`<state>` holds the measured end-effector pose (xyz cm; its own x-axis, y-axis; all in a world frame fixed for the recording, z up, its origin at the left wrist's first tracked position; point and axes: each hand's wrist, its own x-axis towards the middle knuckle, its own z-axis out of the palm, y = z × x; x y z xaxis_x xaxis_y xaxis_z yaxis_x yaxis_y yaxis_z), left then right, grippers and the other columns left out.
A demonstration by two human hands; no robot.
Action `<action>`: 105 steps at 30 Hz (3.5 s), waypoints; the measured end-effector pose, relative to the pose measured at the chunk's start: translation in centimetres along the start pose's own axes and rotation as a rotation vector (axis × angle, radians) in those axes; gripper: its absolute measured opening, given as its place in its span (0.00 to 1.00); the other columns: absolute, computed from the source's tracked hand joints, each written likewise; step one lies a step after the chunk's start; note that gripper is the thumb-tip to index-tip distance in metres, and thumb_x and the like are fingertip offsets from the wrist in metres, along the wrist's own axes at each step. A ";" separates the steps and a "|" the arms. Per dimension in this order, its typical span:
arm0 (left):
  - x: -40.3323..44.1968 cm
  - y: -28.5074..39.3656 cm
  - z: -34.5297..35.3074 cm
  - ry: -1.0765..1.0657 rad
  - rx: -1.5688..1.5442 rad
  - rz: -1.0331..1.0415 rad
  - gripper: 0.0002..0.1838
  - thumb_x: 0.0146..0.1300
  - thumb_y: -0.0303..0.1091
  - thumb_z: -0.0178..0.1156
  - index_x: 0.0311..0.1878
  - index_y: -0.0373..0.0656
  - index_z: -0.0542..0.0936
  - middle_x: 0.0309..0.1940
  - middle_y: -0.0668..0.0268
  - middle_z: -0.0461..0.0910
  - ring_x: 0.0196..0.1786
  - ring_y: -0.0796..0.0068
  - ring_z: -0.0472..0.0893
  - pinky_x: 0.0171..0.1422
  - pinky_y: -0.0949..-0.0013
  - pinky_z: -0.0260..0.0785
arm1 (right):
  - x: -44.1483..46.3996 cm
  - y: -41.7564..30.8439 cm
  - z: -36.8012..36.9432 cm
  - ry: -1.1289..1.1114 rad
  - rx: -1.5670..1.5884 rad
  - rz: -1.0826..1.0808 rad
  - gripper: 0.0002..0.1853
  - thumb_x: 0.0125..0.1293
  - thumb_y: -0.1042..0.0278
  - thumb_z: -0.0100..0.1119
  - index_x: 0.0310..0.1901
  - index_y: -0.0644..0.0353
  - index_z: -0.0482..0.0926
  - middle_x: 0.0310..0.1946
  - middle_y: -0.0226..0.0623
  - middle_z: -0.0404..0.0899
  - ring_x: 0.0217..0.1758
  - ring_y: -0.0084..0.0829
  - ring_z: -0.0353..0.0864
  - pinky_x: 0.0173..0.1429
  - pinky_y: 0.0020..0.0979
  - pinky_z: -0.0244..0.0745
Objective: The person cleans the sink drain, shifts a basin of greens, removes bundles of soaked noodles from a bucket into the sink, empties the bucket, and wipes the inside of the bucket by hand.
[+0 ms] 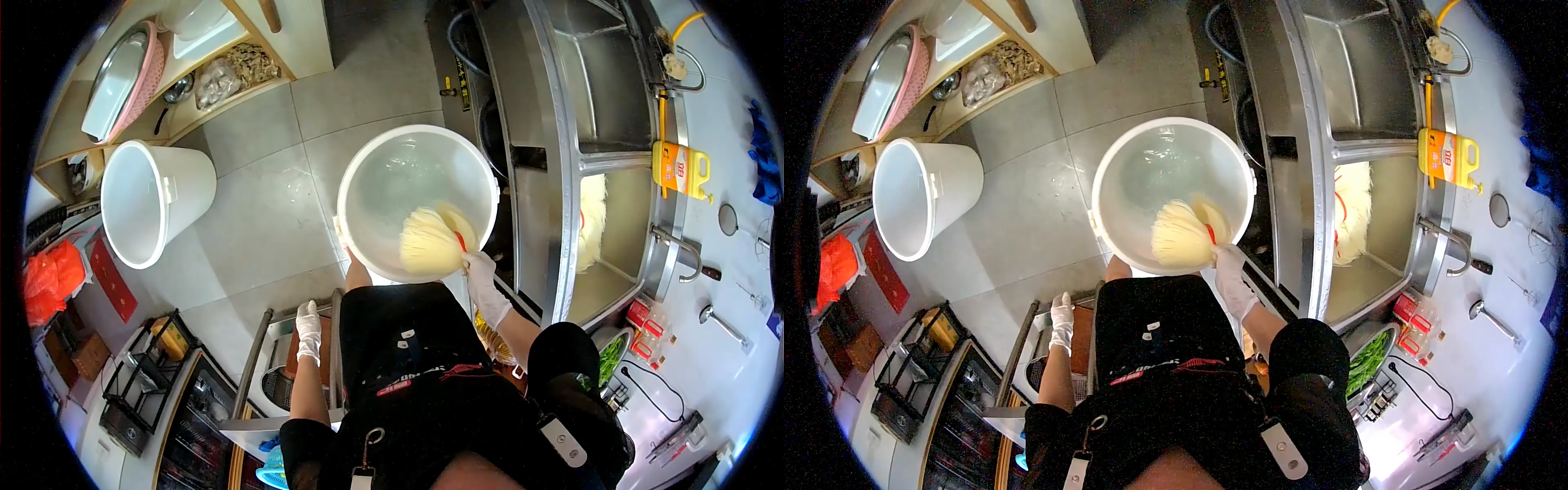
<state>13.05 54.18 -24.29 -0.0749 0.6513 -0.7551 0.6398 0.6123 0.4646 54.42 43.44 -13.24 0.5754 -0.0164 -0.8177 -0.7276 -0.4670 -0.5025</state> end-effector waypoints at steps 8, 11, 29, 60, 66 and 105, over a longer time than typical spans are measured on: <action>-0.1 2.1 0.0 -0.050 -0.045 -0.061 0.24 0.63 0.42 0.54 0.52 0.30 0.70 0.43 0.55 0.78 0.45 0.68 0.76 0.51 0.69 0.66 | 0.1 -0.1 0.7 -0.005 0.008 0.021 0.07 0.56 0.77 0.56 0.24 0.61 0.70 0.17 0.28 0.66 0.17 0.20 0.61 0.21 0.21 0.59; 0.2 1.9 0.0 -0.039 -0.058 -0.053 0.23 0.64 0.42 0.54 0.52 0.29 0.70 0.43 0.55 0.78 0.44 0.68 0.76 0.50 0.70 0.67 | 0.4 0.2 0.7 -0.011 -0.006 -0.003 0.05 0.56 0.77 0.57 0.25 0.61 0.71 0.17 0.28 0.66 0.17 0.19 0.61 0.20 0.21 0.58; 0.0 1.5 -0.8 -0.046 -0.063 -0.018 0.19 0.64 0.42 0.53 0.48 0.35 0.73 0.40 0.61 0.77 0.41 0.72 0.75 0.44 0.70 0.69 | 0.8 1.3 1.6 -0.029 -0.095 0.005 0.03 0.56 0.76 0.56 0.29 0.65 0.74 0.20 0.29 0.69 0.17 0.19 0.63 0.19 0.20 0.60; 0.7 1.8 -2.5 -0.025 -0.098 0.055 0.17 0.64 0.41 0.52 0.46 0.36 0.74 0.34 0.62 0.78 0.33 0.73 0.75 0.38 0.69 0.70 | 4.8 1.1 4.4 -0.037 -0.257 -0.045 0.08 0.46 0.73 0.61 0.28 0.69 0.78 0.22 0.37 0.76 0.20 0.28 0.75 0.21 0.29 0.67; 3.5 2.8 -3.7 -0.066 0.016 -0.064 0.20 0.63 0.44 0.53 0.46 0.36 0.74 0.33 0.62 0.79 0.35 0.69 0.76 0.37 0.66 0.70 | -2.7 -7.6 -3.5 -0.268 -0.121 -0.073 0.07 0.52 0.74 0.60 0.33 0.66 0.77 0.22 0.32 0.75 0.20 0.21 0.71 0.21 0.22 0.62; -8.2 8.2 8.6 -0.101 0.308 0.083 0.25 0.61 0.47 0.51 0.49 0.33 0.74 0.44 0.48 0.78 0.50 0.54 0.76 0.53 0.62 0.66 | -2.3 -10.8 -14.3 -0.589 -1.102 -0.771 0.16 0.60 0.62 0.54 0.47 0.63 0.76 0.43 0.47 0.78 0.47 0.41 0.78 0.51 0.33 0.71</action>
<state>25.47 50.05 -18.26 0.0539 0.6362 -0.7696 0.8427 0.3845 0.3769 66.32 35.83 -1.95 0.2518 0.7735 -0.5817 0.4848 -0.6210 -0.6159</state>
